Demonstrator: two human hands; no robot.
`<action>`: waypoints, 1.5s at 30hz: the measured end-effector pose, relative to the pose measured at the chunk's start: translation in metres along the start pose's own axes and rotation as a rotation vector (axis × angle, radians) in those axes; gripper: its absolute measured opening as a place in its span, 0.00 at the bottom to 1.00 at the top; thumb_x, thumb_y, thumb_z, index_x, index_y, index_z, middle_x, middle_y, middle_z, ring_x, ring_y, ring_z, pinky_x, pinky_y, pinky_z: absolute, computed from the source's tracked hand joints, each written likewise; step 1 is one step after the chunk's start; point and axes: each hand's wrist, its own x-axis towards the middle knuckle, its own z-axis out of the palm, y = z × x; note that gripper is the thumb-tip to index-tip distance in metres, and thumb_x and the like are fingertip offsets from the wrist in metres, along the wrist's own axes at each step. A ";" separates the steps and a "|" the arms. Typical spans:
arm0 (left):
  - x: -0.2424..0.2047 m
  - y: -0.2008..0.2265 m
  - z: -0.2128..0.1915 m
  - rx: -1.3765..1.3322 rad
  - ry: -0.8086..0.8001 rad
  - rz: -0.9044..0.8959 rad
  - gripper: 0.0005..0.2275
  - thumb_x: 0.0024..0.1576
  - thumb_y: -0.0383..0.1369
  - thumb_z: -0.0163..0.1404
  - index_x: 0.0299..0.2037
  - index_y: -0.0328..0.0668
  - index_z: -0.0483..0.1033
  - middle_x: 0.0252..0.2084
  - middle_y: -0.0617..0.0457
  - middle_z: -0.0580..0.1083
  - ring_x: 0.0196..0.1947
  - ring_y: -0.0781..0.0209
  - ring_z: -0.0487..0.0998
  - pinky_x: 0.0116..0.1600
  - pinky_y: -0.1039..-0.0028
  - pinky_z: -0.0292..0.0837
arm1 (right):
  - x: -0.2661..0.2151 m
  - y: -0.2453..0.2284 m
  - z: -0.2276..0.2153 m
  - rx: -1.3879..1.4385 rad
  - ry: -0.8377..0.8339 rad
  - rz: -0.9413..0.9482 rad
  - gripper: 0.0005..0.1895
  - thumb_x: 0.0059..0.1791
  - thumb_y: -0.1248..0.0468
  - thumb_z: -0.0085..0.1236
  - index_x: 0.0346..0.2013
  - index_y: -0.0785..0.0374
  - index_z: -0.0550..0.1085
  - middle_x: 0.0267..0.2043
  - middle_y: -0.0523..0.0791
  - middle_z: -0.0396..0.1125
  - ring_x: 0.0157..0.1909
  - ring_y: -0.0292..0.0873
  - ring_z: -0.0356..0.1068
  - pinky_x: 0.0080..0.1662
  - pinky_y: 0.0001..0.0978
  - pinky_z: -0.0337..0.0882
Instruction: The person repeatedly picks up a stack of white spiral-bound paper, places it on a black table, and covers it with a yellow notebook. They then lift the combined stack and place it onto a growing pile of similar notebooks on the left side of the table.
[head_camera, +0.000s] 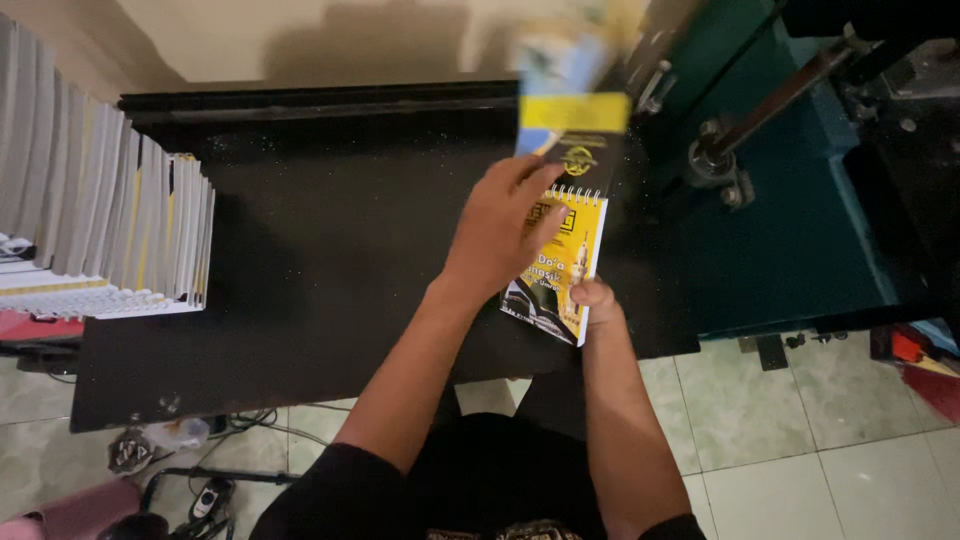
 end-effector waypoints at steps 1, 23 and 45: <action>-0.002 -0.002 0.000 -0.089 -0.095 -0.003 0.15 0.63 0.37 0.54 0.59 0.45 0.75 0.52 0.40 0.73 0.54 0.36 0.76 0.58 0.51 0.70 | -0.012 0.019 -0.027 0.152 0.117 0.101 0.47 0.32 0.60 0.59 0.66 0.71 0.65 0.60 0.61 0.67 0.55 0.67 0.70 0.58 0.70 0.66; -0.015 -0.005 -0.084 -0.683 -0.064 -0.387 0.14 0.47 0.33 0.71 0.42 0.47 0.85 0.36 0.52 0.80 0.38 0.65 0.78 0.47 0.71 0.71 | -0.015 -0.016 0.010 -0.670 0.376 -0.195 0.26 0.40 0.55 0.72 0.43 0.71 0.73 0.37 0.55 0.70 0.43 0.52 0.74 0.47 0.41 0.73; -0.054 0.006 -0.111 -0.703 -0.089 -0.431 0.22 0.52 0.26 0.66 0.57 0.44 0.74 0.45 0.40 0.81 0.53 0.42 0.79 0.66 0.42 0.64 | 0.031 -0.055 0.148 -0.878 0.306 -0.311 0.26 0.47 0.73 0.66 0.58 0.73 0.70 0.48 0.61 0.72 0.49 0.59 0.74 0.45 0.44 0.76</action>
